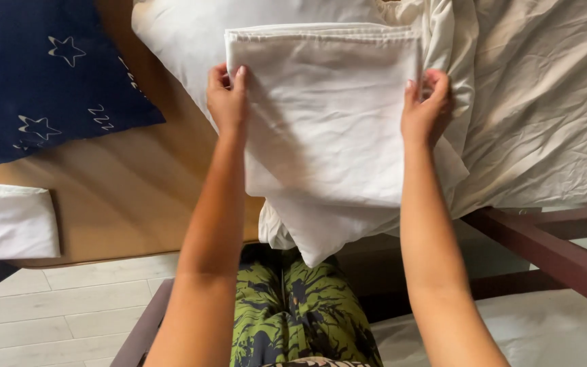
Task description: The person folds a white pillowcase and places it on a bed. They then insert a pillow into a blue pillowcase with star patterns, smooth it, and fold another white pillowcase on top of the blue one.
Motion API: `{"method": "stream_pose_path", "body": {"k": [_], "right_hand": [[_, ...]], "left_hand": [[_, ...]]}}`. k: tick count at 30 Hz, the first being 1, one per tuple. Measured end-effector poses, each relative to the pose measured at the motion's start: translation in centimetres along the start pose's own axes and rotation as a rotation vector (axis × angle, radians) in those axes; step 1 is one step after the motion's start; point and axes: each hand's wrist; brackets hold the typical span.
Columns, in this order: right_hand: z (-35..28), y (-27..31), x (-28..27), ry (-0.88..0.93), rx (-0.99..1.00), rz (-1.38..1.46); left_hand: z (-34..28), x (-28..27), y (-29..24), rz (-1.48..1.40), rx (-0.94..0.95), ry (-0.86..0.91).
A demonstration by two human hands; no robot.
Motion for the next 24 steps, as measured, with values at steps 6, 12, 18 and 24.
{"method": "stream_pose_path", "body": {"k": [6, 12, 18, 24], "right_hand": [[-5.7, 1.1, 1.5, -0.241, -0.629, -0.625], [-2.7, -4.7, 5.0, -0.008, -0.483, -0.749], [-3.1, -0.7, 2.2, 0.151, -0.261, -0.665], [-12.2, 5.0, 6.2, -0.003, -0.567, -0.776]], "left_hand": [[-6.1, 11.7, 7.4, 1.334, 0.705, -0.200], [-6.5, 15.0, 11.9, 1.556, 0.451, 0.471], [-0.3, 6.8, 1.9, 1.832, 0.071, 0.292], [-0.7, 4.6, -0.3, 1.872, 0.126, 0.086]]}}
Point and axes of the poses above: each hand's wrist, its own z-axis towards the middle knuckle, its own x-axis out of the palm, y = z × x, and after that the axes turned 9 degrees about -z, right-handed
